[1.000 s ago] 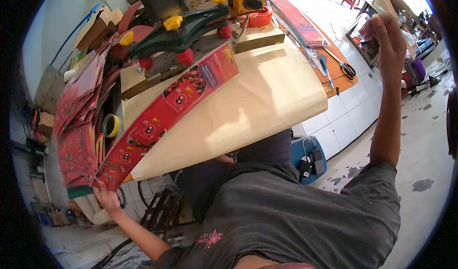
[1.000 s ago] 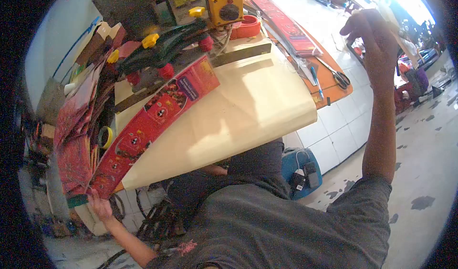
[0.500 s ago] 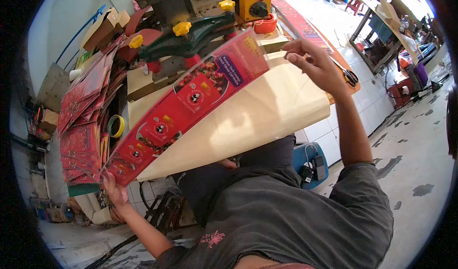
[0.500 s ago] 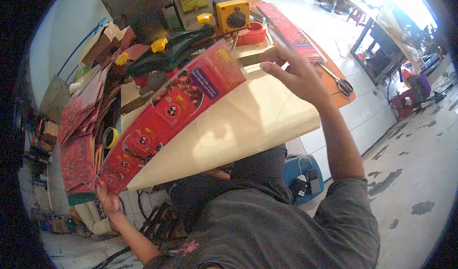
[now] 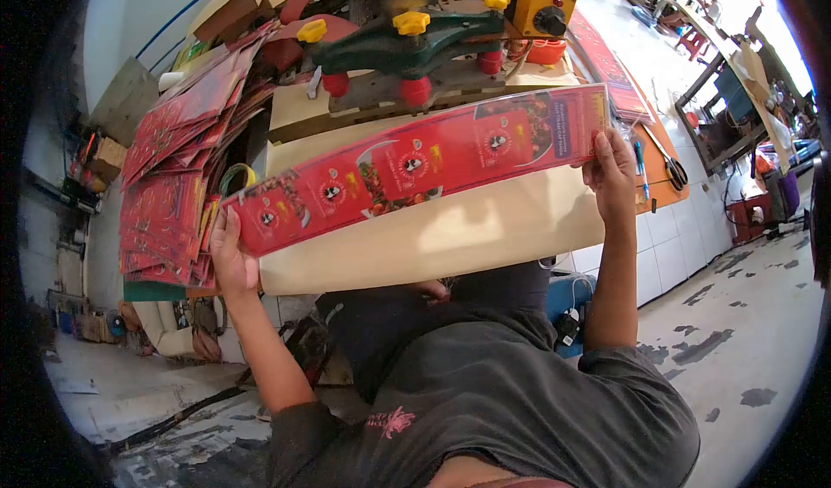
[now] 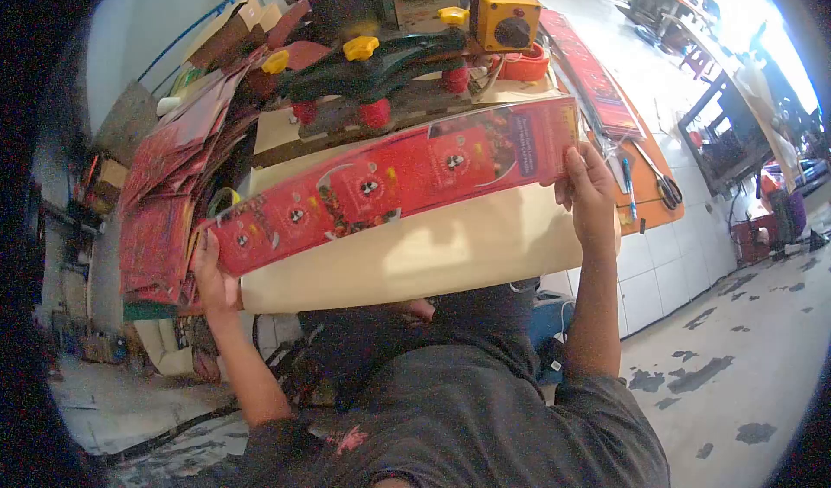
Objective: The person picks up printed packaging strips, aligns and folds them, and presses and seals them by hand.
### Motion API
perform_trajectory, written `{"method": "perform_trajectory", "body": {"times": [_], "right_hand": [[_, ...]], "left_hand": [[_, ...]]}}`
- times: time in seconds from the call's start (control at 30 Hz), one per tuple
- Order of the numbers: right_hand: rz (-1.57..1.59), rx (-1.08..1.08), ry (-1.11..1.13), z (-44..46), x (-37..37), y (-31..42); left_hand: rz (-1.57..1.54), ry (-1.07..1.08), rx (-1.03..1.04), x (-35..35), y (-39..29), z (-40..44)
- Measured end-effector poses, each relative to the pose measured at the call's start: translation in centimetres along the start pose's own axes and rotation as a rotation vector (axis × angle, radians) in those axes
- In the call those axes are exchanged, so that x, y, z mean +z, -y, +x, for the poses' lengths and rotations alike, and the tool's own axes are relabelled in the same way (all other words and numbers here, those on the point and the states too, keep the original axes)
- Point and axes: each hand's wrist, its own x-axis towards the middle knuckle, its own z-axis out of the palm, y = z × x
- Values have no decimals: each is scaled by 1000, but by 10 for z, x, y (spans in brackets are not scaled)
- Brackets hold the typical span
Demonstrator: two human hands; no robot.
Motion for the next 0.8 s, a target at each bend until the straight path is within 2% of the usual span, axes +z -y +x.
{"method": "perform_trajectory", "body": {"times": [0.1,0.17,0.2,0.3,0.57,0.63,0.7,0.73,0.8], "right_hand": [[-28,-26,-31,2,-3,-17],[12,45,-77,2,-1,-25],[-33,66,-93,3,-2,-30],[-57,87,-95,2,-5,-35],[-133,75,-134,3,-2,-31],[-145,55,-119,2,-6,-32],[-19,118,-103,2,-6,-30],[12,68,-79,3,-3,-28],[13,99,-79,3,-9,-29]], "left_hand": [[-17,-94,47,-1,17,6],[-59,-62,58,-3,31,9],[19,-140,94,1,39,10],[36,-184,114,6,46,11],[190,-147,151,13,49,9],[236,-201,195,5,52,13],[206,-172,160,0,54,12],[224,-173,175,-4,56,13],[257,-159,201,-8,57,14]]}}
